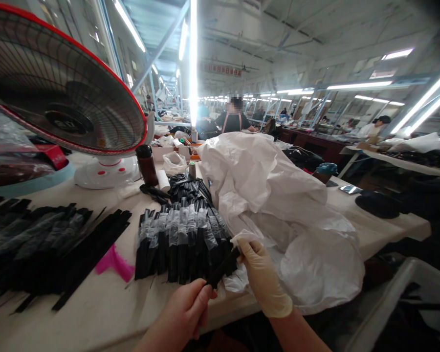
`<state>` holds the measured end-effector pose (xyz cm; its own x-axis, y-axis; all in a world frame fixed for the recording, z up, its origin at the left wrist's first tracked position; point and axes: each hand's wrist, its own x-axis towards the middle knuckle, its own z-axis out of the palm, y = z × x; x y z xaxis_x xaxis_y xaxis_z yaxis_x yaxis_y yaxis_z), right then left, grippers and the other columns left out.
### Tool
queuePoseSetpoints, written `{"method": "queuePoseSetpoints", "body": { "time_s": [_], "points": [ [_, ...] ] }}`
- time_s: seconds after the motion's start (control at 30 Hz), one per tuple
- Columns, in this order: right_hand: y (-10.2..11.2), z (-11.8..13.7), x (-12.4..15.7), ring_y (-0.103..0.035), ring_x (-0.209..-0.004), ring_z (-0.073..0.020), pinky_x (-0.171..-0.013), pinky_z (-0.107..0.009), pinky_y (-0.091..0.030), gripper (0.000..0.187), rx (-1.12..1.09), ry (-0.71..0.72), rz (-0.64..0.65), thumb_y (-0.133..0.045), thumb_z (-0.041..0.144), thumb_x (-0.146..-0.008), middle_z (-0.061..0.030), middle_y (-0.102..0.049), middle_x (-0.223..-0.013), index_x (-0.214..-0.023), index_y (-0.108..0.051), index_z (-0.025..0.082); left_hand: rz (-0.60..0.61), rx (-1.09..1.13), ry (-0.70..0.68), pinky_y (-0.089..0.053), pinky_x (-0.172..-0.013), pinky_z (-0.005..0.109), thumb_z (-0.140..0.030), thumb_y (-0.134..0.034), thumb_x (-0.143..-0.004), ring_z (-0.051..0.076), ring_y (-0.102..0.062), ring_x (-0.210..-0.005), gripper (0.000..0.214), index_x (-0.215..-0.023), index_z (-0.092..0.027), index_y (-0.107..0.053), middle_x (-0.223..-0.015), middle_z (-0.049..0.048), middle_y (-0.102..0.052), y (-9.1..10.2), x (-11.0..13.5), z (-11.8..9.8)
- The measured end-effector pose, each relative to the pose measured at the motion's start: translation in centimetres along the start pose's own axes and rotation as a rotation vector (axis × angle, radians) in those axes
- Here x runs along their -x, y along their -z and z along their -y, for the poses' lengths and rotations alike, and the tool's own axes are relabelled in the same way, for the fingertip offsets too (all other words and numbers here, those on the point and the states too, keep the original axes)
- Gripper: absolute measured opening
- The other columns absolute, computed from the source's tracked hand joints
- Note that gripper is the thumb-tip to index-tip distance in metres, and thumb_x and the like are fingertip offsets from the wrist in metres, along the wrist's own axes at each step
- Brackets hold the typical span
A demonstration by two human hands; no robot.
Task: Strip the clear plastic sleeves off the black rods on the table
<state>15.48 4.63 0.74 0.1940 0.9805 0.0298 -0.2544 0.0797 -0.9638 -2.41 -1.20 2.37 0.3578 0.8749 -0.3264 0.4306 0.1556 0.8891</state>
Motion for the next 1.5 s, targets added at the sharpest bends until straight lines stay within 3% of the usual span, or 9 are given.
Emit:
{"method": "queuePoseSetpoints", "body": {
  "time_s": [0.2,0.53,0.8,1.1,1.17,1.3,1.37,1.47,1.5],
  "points": [
    [0.2,0.6,-0.4,-0.039,-0.055,-0.011,-0.054,-0.026,-0.03,0.023,-0.012,0.06,0.151,-0.063,0.038,-0.08,0.0031,-0.05,-0.06,-0.067,-0.06,0.02,0.051,0.019,0.036,-0.027,-0.041,0.02,-0.055,-0.031,-0.085,0.009,-0.036,-0.037,0.044,-0.081,-0.017,-0.053,-0.046,-0.0084,-0.042,0.7,1.1,-0.1],
    [0.4,0.7,0.0,-0.04,-0.053,-0.0099,-0.052,-0.025,-0.03,0.024,0.001,-0.049,0.151,-0.068,0.042,-0.075,0.0042,-0.049,-0.056,-0.068,-0.063,0.02,0.121,0.214,0.09,-0.022,-0.037,0.018,-0.058,-0.037,-0.082,0.006,-0.033,-0.035,0.045,-0.083,-0.016,-0.054,-0.045,-0.009,-0.044,1.2,1.8,-0.4],
    [-1.1,1.6,1.9,-0.047,-0.053,-0.0103,-0.055,-0.024,-0.036,0.032,0.219,-0.202,0.397,-0.066,0.047,-0.075,0.0022,-0.056,-0.055,-0.06,-0.059,0.018,0.0,0.063,0.024,-0.033,-0.042,0.019,-0.048,-0.035,-0.087,0.01,-0.044,-0.041,0.038,-0.082,-0.016,-0.055,-0.052,-0.0062,-0.049,1.8,1.3,0.2],
    [-1.2,0.9,2.8,-0.047,-0.054,-0.0087,-0.054,-0.022,-0.035,0.021,0.321,-0.444,0.762,-0.068,0.037,-0.072,0.0038,-0.055,-0.057,-0.071,-0.066,0.016,0.184,0.007,0.082,-0.033,-0.042,0.019,-0.046,-0.035,-0.088,0.009,-0.045,-0.044,0.035,-0.084,-0.016,-0.053,-0.058,-0.0049,-0.051,3.3,2.6,0.4],
    [-1.2,1.0,2.8,-0.046,-0.052,-0.0088,-0.052,-0.022,-0.035,0.023,0.315,-0.454,0.776,-0.068,0.038,-0.071,0.0034,-0.055,-0.055,-0.07,-0.067,0.015,0.19,0.03,0.093,-0.037,-0.046,0.02,-0.043,-0.039,-0.087,0.01,-0.049,-0.048,0.029,-0.083,-0.017,-0.052,-0.062,-0.0036,-0.054,3.4,2.7,0.8],
    [-1.4,0.8,2.7,-0.047,-0.051,-0.0097,-0.052,-0.023,-0.035,0.03,0.286,-0.36,0.608,-0.068,0.045,-0.072,0.0021,-0.055,-0.054,-0.07,-0.065,0.015,0.07,0.02,0.048,-0.039,-0.051,0.022,-0.041,-0.041,-0.087,0.012,-0.048,-0.052,0.037,-0.114,-0.017,-0.047,-0.06,-0.0062,-0.05,3.3,2.8,1.7],
    [-2.2,0.5,3.2,-0.047,-0.052,-0.0102,-0.053,-0.024,-0.037,0.032,0.248,-0.364,0.676,-0.067,0.048,-0.072,0.0019,-0.055,-0.057,-0.073,-0.065,0.015,-0.047,0.03,-0.019,-0.034,-0.047,0.021,-0.045,-0.037,-0.088,0.012,-0.041,-0.049,0.047,-0.125,-0.016,-0.04,-0.056,-0.0086,-0.042,3.2,2.7,1.8],
    [-3.4,0.6,4.0,-0.049,-0.058,-0.0111,-0.058,-0.025,-0.041,0.033,0.194,-0.372,0.835,-0.067,0.049,-0.072,0.0024,-0.056,-0.064,-0.082,-0.068,0.018,-0.162,0.053,-0.083,-0.028,-0.045,0.021,-0.049,-0.037,-0.087,0.01,-0.035,-0.048,0.046,-0.113,-0.014,-0.05,-0.055,-0.0086,-0.038,3.2,2.6,1.8],
    [-3.6,0.8,4.0,-0.05,-0.06,-0.0119,-0.06,-0.025,-0.041,0.033,0.19,-0.354,0.822,-0.068,0.049,-0.072,0.0021,-0.056,-0.065,-0.085,-0.069,0.018,-0.177,0.04,-0.078,-0.028,-0.045,0.021,-0.05,-0.038,-0.086,0.01,-0.034,-0.048,0.043,-0.104,-0.014,-0.054,-0.055,-0.0083,-0.037,3.4,2.6,1.9]
  ]
}}
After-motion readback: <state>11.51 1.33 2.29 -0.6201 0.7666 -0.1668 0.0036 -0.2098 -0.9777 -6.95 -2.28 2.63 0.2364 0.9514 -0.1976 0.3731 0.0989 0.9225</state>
